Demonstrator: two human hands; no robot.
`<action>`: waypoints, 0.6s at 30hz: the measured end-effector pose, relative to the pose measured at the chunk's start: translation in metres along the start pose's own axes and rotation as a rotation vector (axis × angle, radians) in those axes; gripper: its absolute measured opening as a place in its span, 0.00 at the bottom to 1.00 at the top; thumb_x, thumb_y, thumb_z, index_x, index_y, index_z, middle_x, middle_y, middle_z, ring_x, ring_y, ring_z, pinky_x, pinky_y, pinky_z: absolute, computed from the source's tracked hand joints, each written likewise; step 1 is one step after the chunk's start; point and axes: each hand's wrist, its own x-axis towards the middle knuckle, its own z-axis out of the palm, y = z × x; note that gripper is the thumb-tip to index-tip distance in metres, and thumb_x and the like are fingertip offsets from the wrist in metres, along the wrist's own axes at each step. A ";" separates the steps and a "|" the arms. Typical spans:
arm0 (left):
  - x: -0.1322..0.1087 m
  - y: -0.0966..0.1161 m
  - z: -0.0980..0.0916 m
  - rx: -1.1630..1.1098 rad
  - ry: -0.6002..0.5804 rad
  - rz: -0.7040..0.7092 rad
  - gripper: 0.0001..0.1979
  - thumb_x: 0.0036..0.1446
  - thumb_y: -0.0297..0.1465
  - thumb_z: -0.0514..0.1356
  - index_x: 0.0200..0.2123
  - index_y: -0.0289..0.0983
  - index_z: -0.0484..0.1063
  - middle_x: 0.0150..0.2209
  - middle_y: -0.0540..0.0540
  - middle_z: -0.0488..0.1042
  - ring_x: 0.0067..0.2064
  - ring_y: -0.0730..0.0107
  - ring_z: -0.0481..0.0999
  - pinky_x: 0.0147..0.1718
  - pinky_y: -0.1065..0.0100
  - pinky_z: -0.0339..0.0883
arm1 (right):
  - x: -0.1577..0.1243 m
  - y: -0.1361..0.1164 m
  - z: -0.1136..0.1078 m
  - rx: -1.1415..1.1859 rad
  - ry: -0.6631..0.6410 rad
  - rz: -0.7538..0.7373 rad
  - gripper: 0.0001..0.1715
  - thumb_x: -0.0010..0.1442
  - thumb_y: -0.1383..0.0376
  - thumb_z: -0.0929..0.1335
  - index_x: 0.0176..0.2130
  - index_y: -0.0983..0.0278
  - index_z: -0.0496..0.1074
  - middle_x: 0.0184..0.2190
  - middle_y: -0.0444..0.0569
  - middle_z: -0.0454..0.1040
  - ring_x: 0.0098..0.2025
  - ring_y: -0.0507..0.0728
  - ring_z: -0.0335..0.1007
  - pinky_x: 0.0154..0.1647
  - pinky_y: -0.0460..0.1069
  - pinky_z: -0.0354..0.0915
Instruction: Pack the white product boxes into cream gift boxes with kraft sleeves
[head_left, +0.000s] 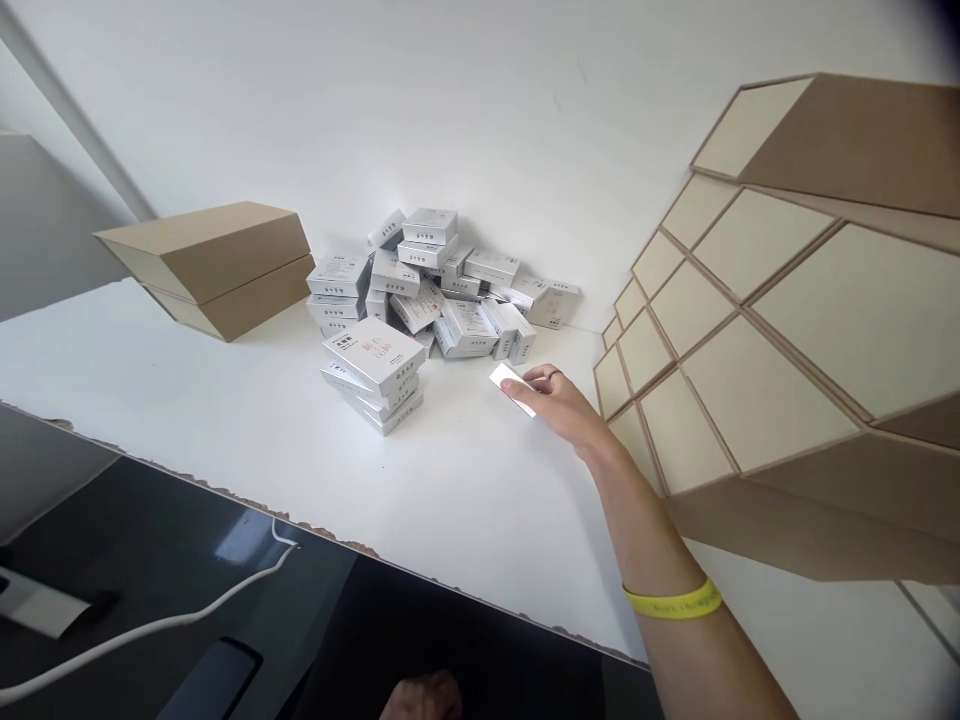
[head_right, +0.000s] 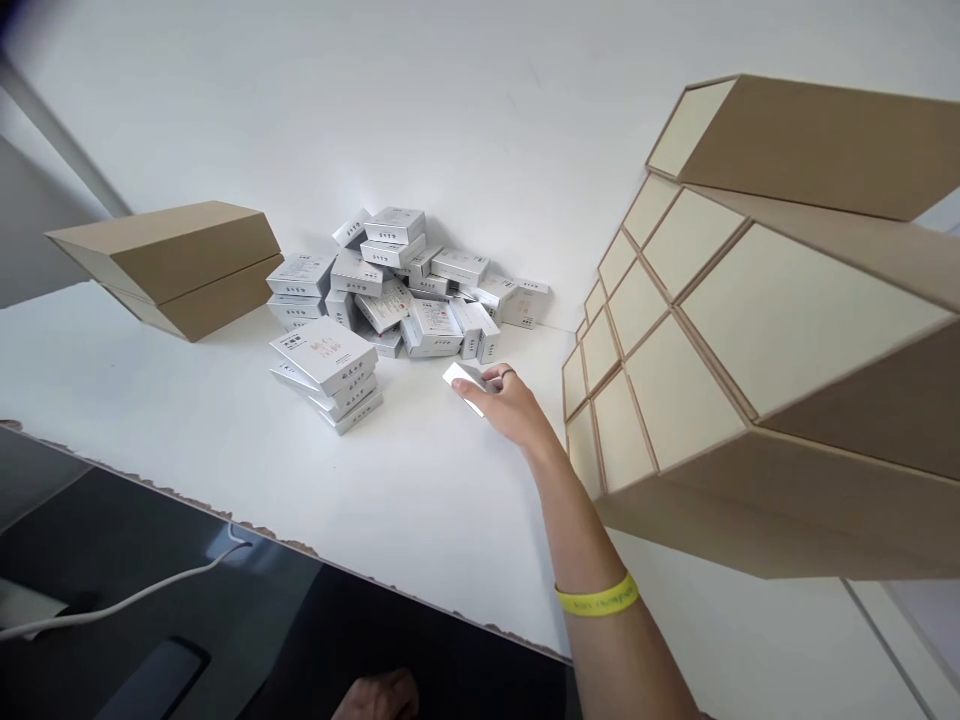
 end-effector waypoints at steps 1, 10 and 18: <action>0.003 -0.001 0.001 0.001 -0.013 -0.008 0.14 0.67 0.38 0.60 0.52 0.39 0.72 0.53 0.42 0.74 0.49 0.62 0.77 0.47 0.57 0.75 | 0.002 -0.002 -0.001 0.044 -0.051 0.003 0.39 0.51 0.34 0.69 0.50 0.58 0.71 0.46 0.50 0.78 0.44 0.60 0.75 0.43 0.52 0.69; 0.005 -0.003 0.006 0.053 -0.022 -0.023 0.09 0.67 0.32 0.59 0.48 0.36 0.74 0.49 0.43 0.77 0.49 0.63 0.77 0.50 0.56 0.72 | 0.035 -0.017 -0.001 0.129 -0.099 0.076 0.43 0.64 0.35 0.54 0.44 0.65 0.76 0.38 0.57 0.80 0.35 0.61 0.77 0.37 0.55 0.71; 0.004 -0.005 0.007 0.083 0.008 -0.026 0.15 0.56 0.21 0.56 0.43 0.42 0.73 0.49 0.48 0.79 0.50 0.64 0.80 0.49 0.70 0.70 | 0.035 -0.007 0.025 -0.099 0.127 0.064 0.27 0.68 0.45 0.63 0.47 0.64 0.73 0.45 0.52 0.76 0.46 0.57 0.73 0.53 0.59 0.68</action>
